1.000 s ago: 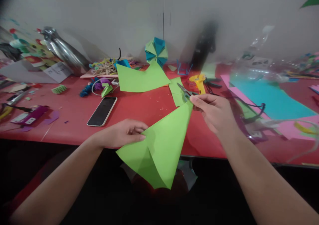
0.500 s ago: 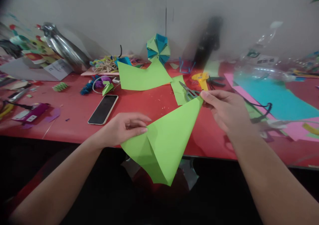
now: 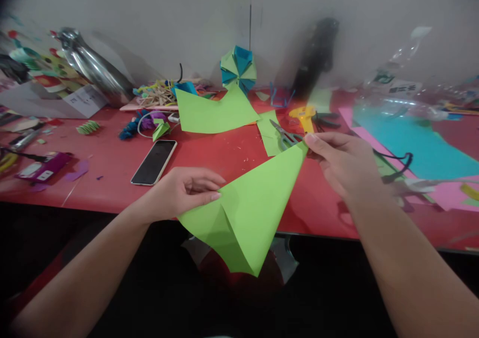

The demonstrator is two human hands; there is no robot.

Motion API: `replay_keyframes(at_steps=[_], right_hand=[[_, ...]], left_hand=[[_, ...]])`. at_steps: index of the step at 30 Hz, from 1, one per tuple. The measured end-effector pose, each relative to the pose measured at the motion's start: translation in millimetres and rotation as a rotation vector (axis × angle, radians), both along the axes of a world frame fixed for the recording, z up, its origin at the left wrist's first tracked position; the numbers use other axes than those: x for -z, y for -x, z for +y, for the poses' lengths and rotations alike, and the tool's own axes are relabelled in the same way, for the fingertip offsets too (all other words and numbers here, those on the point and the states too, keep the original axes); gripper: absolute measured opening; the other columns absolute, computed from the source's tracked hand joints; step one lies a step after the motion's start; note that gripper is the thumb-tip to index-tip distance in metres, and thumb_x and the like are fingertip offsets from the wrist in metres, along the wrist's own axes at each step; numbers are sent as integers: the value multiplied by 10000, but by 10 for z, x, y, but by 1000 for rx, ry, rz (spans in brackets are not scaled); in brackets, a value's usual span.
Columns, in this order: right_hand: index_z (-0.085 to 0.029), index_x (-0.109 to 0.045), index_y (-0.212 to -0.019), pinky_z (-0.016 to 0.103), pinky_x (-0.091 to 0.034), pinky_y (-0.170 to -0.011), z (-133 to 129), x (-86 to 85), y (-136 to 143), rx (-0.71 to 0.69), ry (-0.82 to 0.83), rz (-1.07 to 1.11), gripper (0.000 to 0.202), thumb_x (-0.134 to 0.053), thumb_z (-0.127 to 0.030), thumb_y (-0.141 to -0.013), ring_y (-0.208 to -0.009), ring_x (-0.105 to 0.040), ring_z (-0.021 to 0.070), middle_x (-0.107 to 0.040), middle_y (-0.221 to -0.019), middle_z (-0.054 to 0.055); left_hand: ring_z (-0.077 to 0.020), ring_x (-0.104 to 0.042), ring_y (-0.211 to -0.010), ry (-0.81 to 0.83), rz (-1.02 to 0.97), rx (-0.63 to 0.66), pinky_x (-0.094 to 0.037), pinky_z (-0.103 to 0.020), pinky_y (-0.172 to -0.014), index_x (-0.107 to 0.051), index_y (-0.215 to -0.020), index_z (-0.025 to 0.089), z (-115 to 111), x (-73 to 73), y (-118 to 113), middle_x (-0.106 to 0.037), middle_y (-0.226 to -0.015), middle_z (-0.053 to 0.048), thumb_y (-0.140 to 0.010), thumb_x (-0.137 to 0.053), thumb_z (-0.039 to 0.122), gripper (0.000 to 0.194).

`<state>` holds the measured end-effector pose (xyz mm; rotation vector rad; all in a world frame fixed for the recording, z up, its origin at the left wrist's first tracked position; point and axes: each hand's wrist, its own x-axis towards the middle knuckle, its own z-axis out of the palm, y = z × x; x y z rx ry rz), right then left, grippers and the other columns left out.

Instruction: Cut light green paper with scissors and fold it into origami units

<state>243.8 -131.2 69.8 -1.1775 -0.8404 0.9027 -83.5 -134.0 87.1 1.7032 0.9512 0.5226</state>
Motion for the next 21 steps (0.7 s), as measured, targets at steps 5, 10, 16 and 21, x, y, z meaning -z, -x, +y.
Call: replay_keyframes(at_steps=[5,10,16,21], right_hand=[[-178,-797,-777,318,-619,-782,7,8,-5,11,-7,1,273,-962,-270,-581,-722,-703,165,-744,-722,36],[-185,-799,-782,343,-628,-786,9,17,-18,-1,-22,-8,273,-960,-287,-587,-720,-712,175,-747,-730,41],[-168,-791,-771,312,-616,-751,-13,-22,18,-2,-32,10,257,-953,-265,-597,-693,-708,158,-743,-719,41],[-163,-784,-755,294,-614,-743,-24,-44,39,20,-23,16,274,-965,-272,-581,-686,-705,149,-737,-706,37]], left_hand=[[-213,-759,-951,-3,7,-2,-619,-319,-873,-698,-1070,145,-21,-7,-6,-787,-974,-79,-823,-760,301,298],[-198,-762,-925,-35,11,-21,-624,-288,-852,-705,-1040,151,-51,-21,-11,-788,-947,-66,-822,-756,288,262],[-174,-765,-877,-111,20,-53,-624,-247,-831,-711,-1030,155,-100,-16,-19,-788,-922,-45,-829,-744,263,230],[-173,-764,-893,-177,55,-61,-622,-245,-835,-717,-1064,177,-141,-6,-23,-789,-958,-37,-848,-727,279,239]])
